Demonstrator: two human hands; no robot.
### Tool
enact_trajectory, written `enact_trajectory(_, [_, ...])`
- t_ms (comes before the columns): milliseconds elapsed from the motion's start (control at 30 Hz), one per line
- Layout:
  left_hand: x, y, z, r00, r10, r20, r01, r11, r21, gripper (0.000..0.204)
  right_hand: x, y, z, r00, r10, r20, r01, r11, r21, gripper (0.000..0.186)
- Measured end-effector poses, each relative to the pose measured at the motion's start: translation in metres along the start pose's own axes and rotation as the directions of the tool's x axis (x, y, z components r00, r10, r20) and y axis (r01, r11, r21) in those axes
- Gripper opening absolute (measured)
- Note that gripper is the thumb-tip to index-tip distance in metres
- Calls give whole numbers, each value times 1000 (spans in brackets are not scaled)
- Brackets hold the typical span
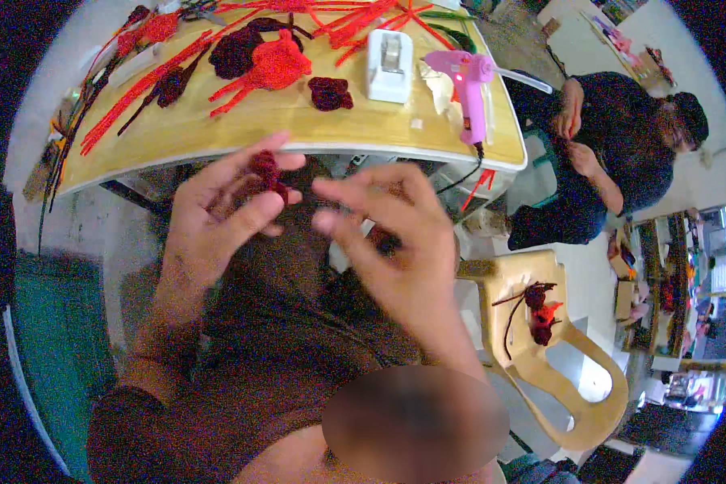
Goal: The person constructs a flower from red pipe cleaners by twisting them together and cutting them to size with shears.
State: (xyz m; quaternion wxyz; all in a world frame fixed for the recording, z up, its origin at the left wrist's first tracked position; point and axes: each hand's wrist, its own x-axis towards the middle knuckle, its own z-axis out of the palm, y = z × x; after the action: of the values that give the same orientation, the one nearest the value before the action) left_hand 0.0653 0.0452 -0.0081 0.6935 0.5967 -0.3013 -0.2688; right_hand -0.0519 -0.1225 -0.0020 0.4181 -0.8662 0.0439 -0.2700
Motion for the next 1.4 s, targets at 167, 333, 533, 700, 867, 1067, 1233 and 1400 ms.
enact_trajectory(167, [10,-9,-21,989,-1,-148,11,998,65,56,65,21,25,995,-2,-104,-20,976,-215,30])
enact_trajectory(333, [25,-26,-22,984,-1,-180,-32,983,-181,55,95,44,41,999,-27,-29,12,904,-427,28])
enact_trajectory(533, [33,-22,-28,988,-9,-157,0,998,-57,56,95,52,37,994,-12,-113,-13,976,-217,22])
enact_trajectory(700, [41,-19,-20,991,46,-123,-71,975,-211,58,78,25,24,970,177,-165,-58,833,551,19])
enact_trajectory(867, [43,-7,3,998,38,42,-12,870,-493,39,37,15,-2,982,20,-189,77,867,491,22])
enact_trajectory(1067, [33,-5,24,983,90,158,10,842,-540,44,3,1,-19,983,131,-130,-24,790,613,23])
enact_trajectory(1233, [30,-5,22,984,124,124,-62,908,-415,53,2,-9,-11,960,258,-105,-106,686,720,28])
enact_trajectory(1400, [52,-21,-8,864,494,-95,-414,806,422,41,21,27,14,932,354,-82,-258,803,538,29])
